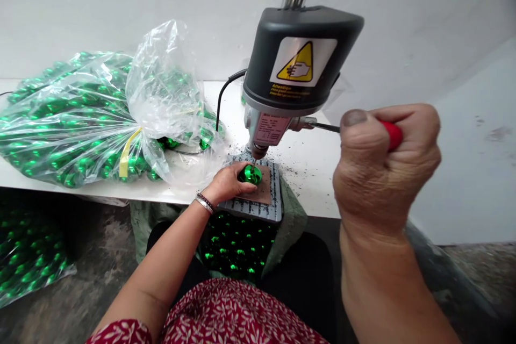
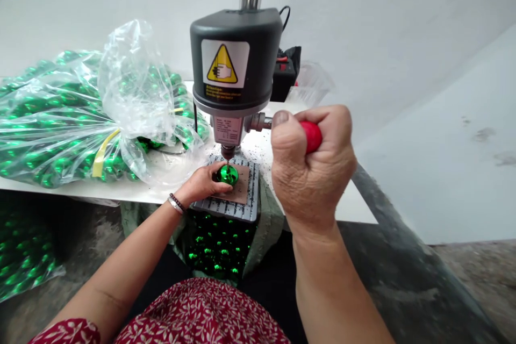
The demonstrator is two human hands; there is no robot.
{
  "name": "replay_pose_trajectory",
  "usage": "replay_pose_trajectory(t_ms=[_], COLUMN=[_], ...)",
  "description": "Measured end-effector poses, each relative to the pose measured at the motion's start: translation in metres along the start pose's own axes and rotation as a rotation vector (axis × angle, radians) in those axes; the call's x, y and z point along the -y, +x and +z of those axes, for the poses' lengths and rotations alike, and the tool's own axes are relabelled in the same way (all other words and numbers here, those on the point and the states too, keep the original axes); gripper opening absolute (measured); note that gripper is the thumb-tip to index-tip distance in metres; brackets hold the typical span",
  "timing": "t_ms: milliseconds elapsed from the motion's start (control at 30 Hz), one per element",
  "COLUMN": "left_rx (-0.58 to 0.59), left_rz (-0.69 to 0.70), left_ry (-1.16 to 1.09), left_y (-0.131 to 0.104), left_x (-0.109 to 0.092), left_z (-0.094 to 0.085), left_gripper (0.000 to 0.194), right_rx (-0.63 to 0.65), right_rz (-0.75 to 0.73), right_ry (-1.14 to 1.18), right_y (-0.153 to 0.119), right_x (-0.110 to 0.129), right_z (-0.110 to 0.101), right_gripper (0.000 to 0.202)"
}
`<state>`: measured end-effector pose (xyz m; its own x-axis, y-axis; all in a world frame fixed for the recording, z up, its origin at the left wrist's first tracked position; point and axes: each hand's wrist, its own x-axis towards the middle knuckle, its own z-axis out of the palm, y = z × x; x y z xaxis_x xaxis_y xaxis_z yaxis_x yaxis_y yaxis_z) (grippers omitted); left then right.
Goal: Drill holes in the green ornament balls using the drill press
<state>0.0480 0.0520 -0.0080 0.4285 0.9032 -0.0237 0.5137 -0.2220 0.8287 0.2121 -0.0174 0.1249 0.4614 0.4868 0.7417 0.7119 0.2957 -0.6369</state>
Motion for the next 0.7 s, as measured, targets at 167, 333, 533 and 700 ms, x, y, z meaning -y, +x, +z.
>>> replay_pose_trajectory(t_ms=[167, 333, 533, 700], left_rx=[-0.006, -0.008, -0.005, -0.020], left_rz=[0.012, 0.010, 0.004, 0.018], left_ry=[-0.012, -0.040, -0.100, -0.085], left_y=[0.001, 0.000, -0.002, -0.002], left_x=[0.002, 0.002, 0.001, 0.002], left_z=[0.001, 0.002, 0.003, 0.003], left_gripper=[0.052, 0.052, 0.052, 0.054], right_rx=[-0.036, -0.080, -0.098, -0.123], right_rz=[-0.037, -0.067, -0.064, -0.070], right_ry=[0.020, 0.046, 0.041, 0.086], right_y=[-0.003, -0.014, -0.025, -0.038], right_x=[-0.002, -0.009, -0.015, -0.021], right_z=[0.001, 0.004, 0.006, 0.007], right_gripper=[0.022, 0.019, 0.017, 0.013])
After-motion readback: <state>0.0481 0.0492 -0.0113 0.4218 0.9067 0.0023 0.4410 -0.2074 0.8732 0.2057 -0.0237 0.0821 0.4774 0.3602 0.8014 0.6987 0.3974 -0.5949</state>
